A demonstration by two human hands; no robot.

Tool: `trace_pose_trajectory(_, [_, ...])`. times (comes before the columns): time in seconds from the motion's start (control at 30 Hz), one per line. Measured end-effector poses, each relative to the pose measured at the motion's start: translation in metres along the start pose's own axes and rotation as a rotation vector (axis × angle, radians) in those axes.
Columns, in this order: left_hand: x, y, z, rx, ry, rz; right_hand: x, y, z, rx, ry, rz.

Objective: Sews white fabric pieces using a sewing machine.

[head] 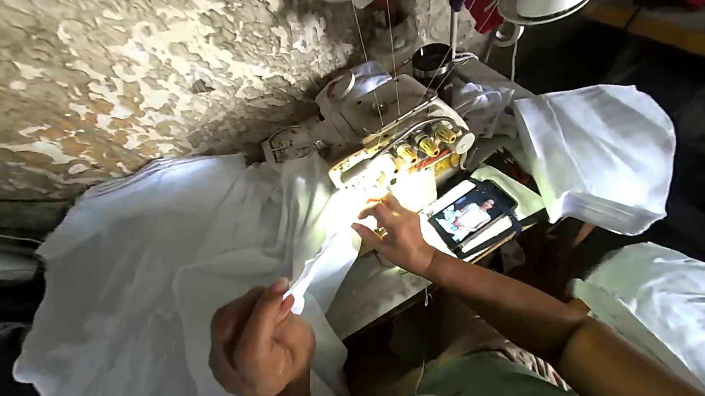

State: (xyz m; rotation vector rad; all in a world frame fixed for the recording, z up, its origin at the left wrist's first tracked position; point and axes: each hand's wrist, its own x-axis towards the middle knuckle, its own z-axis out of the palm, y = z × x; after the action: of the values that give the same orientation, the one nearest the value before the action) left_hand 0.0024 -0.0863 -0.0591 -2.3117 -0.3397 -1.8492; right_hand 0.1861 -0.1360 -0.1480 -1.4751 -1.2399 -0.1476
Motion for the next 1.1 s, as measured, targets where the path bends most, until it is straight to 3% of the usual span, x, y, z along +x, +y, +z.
trace_pose_trajectory(0.33, [0.01, 0.004, -0.007, 0.022, -0.076, 0.019, 0.005, 0.008, -0.001, -0.044, -0.002, -0.044])
trace_pose_trajectory(0.47, [0.011, 0.0, -0.01, 0.038, -0.095, 0.058, 0.01, 0.004, -0.009, 0.064, -0.151, 0.059])
trace_pose_trajectory(0.63, [0.022, -0.004, -0.007, 0.011, -0.154, 0.109, 0.019, 0.017, -0.021, 0.202, -0.201, -0.007])
trace_pose_trajectory(0.83, [0.025, 0.011, 0.007, -0.05, -0.288, 0.2, 0.0, 0.035, -0.05, 0.269, -0.567, 0.185])
trace_pose_trajectory(1.1, [0.003, 0.01, 0.021, -0.125, -0.338, 0.258, -0.021, 0.042, -0.051, 0.343, -0.561, 0.26])
